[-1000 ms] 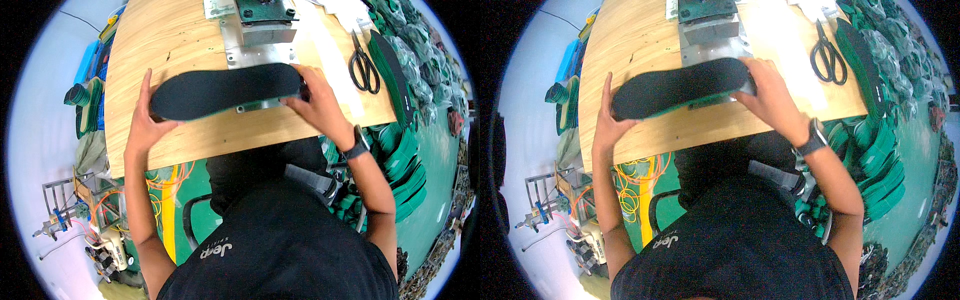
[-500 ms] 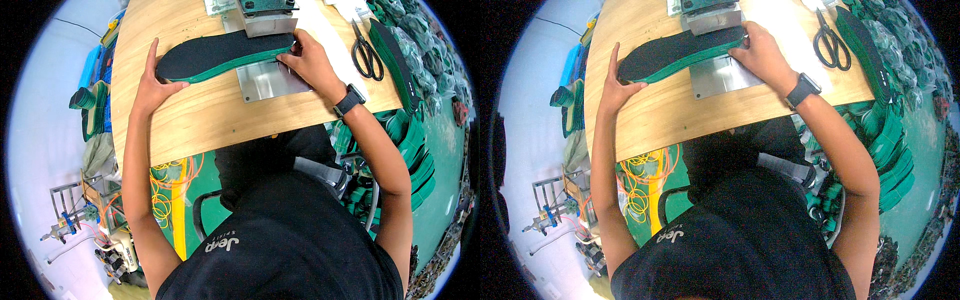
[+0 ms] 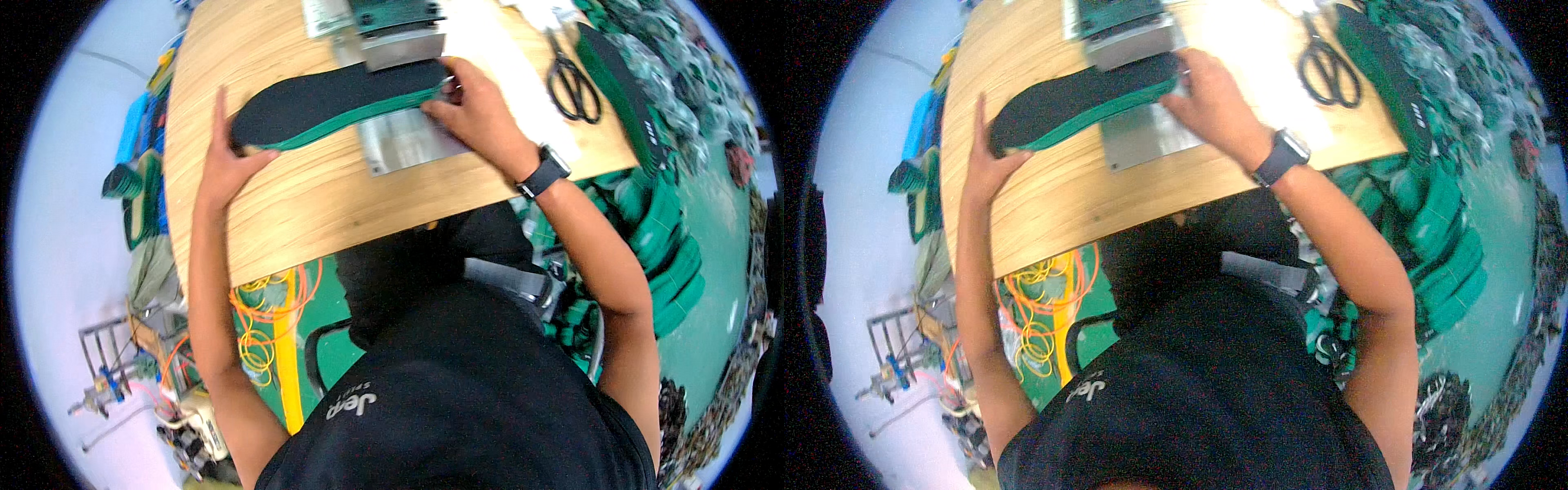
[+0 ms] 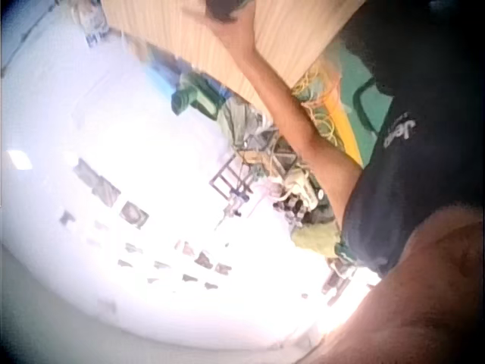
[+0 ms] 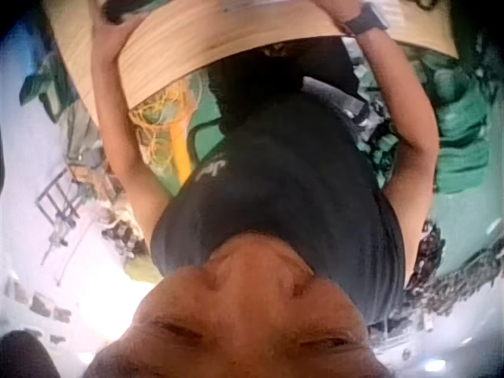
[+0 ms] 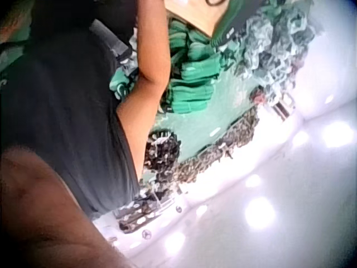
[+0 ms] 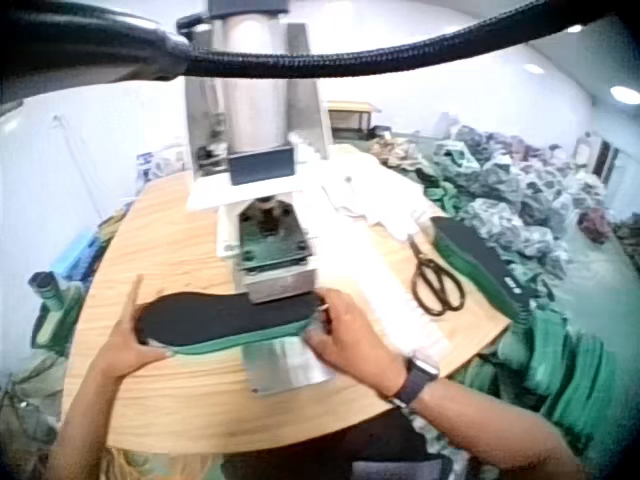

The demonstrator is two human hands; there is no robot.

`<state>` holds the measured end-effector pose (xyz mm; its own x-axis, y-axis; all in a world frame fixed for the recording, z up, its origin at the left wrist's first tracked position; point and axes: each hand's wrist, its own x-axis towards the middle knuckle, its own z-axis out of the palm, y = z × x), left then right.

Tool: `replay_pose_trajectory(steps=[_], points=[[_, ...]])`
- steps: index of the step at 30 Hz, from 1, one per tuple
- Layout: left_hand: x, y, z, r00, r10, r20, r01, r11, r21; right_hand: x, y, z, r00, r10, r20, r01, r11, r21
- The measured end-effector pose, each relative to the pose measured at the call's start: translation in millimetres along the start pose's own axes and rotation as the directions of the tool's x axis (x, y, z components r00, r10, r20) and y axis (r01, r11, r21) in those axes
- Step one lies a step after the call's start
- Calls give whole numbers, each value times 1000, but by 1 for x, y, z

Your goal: The person places shoe insoles onto a press machine, uses shears to cut a strip of labels, and manually applies individual stickers to the insoles before pressing them.

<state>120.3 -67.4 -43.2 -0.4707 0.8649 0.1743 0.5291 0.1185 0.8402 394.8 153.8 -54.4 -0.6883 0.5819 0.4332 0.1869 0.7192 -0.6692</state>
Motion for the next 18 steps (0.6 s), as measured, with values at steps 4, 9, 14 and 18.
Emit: replay_pose_trajectory(steps=[4, 9, 14, 18], points=[[-37, 0, -4, 975, 34, -218, -59, 992, -112, -40, 5, -67, 976, -197, -89, 186, 975, -121], [-77, 28, 4, 879, -17, -477, -46, 992, -121, -80, 40, -118, 987, -119, -107, 58, 888, -457], [-71, 81, 66, 912, -126, -391, 59, 982, -179, -83, 53, -118, 978, -111, -174, 29, 910, -413], [-54, 120, 125, 973, -180, 146, 226, 878, -422, -76, 57, -131, 958, -178, -223, 83, 922, -377]])
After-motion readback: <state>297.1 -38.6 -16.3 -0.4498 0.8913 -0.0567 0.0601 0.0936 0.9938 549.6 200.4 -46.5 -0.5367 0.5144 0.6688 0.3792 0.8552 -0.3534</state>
